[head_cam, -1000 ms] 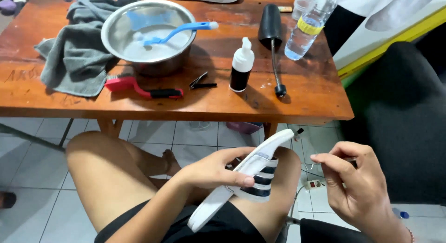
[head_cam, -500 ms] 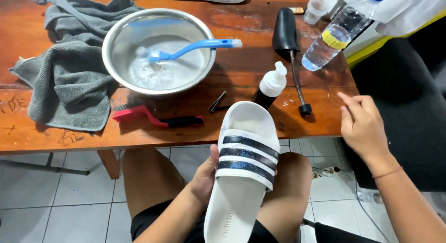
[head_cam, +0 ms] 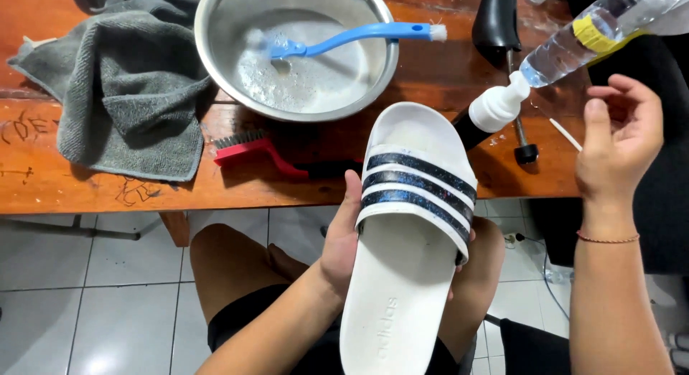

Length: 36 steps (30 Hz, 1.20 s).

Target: Hand-sewing the upper strap of a slide sandal to its sole using a needle and thread, followed by applying a cleaning or adhesive foam.

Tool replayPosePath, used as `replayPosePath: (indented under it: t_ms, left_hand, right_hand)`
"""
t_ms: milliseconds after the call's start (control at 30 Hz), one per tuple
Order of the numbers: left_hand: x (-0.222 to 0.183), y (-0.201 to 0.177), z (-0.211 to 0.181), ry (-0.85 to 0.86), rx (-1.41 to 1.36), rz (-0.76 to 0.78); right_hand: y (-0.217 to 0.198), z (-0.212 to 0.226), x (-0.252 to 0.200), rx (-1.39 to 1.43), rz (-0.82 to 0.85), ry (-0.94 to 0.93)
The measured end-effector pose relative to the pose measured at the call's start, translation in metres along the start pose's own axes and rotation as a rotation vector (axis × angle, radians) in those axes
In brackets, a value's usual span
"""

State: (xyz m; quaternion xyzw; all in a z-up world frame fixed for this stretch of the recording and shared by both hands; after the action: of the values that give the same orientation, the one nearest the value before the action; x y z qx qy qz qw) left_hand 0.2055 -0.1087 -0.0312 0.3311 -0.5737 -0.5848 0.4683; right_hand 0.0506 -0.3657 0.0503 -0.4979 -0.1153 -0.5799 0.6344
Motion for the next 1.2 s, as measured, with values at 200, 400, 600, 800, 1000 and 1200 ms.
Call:
replayPosePath:
  t_ms: [200,400,600,800,1000,1200]
  left_hand:
    - [0.0,0.014,-0.008,0.016,-0.026,-0.043]
    - [-0.001,0.022,-0.007,-0.001,-0.013,-0.042]
    - [0.0,0.019,0.0,-0.015,0.019,-0.054]
    - [0.005,0.02,0.005,0.011,-0.084,0.034]
    - [0.018,0.004,0.014,-0.054,-0.041,-0.05]
    - [0.029,0.006,0.017,-0.037,-0.018,-0.046]
  right_hand:
    - [0.056,0.075,-0.016,0.213,0.289,0.104]
    - [0.071,0.091,-0.022,0.207,0.285,0.114]
    - [0.075,0.081,-0.034,0.196,0.216,0.171]
    - [0.026,0.1,-0.054,0.35,0.033,0.079]
    - [-0.032,0.107,-0.102,0.592,-0.174,0.404]
    - [-0.056,0.075,-0.165,0.631,-0.143,0.622]
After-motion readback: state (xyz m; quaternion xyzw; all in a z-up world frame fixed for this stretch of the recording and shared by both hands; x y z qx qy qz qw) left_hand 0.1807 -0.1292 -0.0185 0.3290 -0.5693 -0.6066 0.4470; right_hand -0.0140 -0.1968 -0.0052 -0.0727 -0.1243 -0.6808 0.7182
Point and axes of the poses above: each hand's wrist, its own x-axis towards the middle knuckle, its own y-axis out of the palm, z = x × y, the point moved 9 cm from there along x, towards the middle knuckle, and after that the axes turned 6 degrees about -z, right-handed, at the moved point
